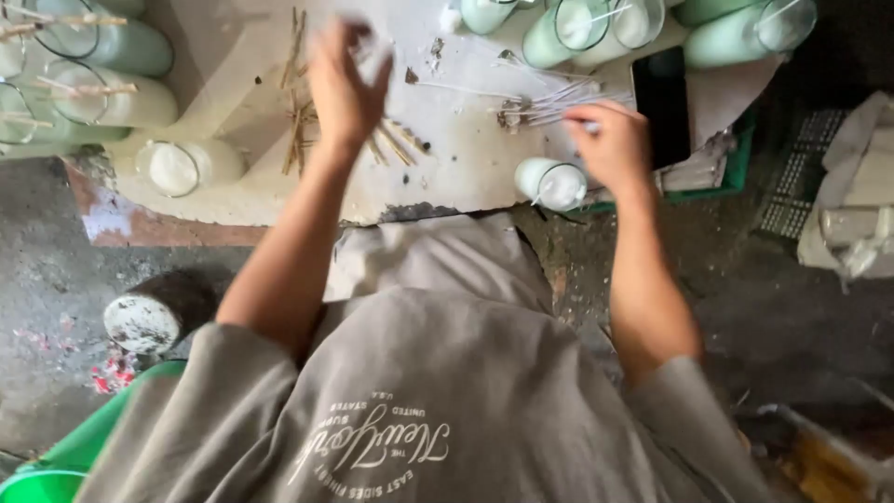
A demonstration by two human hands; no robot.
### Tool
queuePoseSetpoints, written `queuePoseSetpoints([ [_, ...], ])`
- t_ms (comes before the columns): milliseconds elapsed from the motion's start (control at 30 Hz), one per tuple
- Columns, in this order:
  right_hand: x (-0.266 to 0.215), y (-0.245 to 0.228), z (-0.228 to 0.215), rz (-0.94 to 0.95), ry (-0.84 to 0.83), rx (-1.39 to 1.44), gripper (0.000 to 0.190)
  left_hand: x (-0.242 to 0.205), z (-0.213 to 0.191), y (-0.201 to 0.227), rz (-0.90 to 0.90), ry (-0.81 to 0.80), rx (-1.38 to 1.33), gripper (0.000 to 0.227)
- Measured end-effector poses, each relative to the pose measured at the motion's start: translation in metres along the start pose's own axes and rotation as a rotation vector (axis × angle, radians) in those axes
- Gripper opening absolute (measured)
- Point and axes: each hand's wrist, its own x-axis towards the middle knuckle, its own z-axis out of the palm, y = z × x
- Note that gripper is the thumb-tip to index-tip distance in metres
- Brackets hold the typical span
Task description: Inserting cotton wicks into glass jars filled with wax to complete the candle-making process.
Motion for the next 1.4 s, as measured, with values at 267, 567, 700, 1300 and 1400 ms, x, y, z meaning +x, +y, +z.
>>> queuePoseSetpoints([
  [267,0.077,-0.080,-0.052,-0.057,-0.461,0.204,0.021,-0.096,0.008,0.027,0.010,-0.279,0.212,0.015],
  [567,0.067,-0.115,-0.095,-0.020,-0.297,0.170,0.026,-0.081,0.028,-0.019,0.324,-0.301,0.346,0.015],
  [700,0.053,-0.149,-0.083,-0.010,-0.132,0.344,0.031,-0.047,-0.037,0.068,0.179,-0.291,-0.194,0.012],
  [1300,0.007,-0.188,-0.042,0.203,0.219,1.002,0.024,-0.036,-0.071,0.162,-0.656,-0.082,-1.152,0.021],
  [1400,0.005,-0.191,-0.051,0.291,0.323,1.169,0.034,-0.056,-0.066,0.183,-0.585,-0.195,-1.180,0.025],
])
